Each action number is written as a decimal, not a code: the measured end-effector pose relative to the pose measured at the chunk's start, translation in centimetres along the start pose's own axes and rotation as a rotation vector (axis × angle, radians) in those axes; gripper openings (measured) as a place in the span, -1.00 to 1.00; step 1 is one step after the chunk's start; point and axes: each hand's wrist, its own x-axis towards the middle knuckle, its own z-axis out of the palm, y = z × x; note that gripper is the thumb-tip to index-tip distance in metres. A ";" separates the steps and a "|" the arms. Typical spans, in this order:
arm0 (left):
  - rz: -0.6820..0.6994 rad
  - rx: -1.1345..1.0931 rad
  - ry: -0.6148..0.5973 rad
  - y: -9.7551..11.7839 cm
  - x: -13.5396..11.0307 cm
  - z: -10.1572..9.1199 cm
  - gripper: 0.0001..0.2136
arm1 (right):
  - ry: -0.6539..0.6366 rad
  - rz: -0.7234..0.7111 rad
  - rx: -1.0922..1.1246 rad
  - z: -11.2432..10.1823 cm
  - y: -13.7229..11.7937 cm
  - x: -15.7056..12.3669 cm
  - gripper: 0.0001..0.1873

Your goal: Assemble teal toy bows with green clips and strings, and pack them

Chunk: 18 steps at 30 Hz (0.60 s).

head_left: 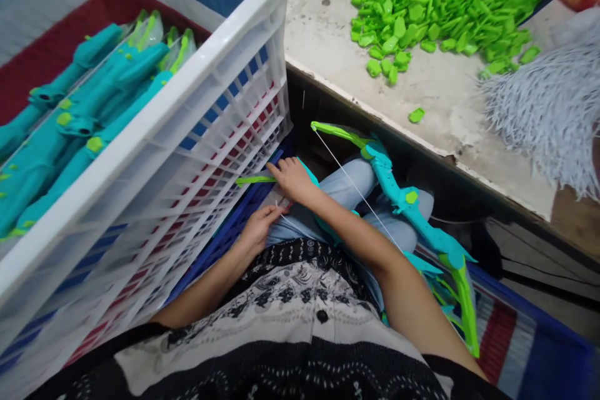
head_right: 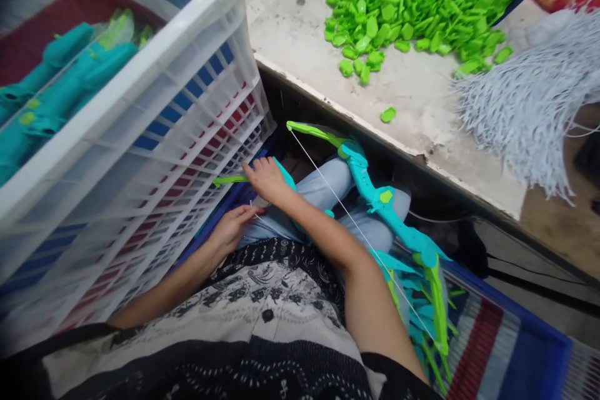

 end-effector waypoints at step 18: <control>0.558 0.192 -0.098 13.2 -0.9 3.0 -0.76 | 0.040 0.530 1.664 -1.9 3.9 -6.2 -0.35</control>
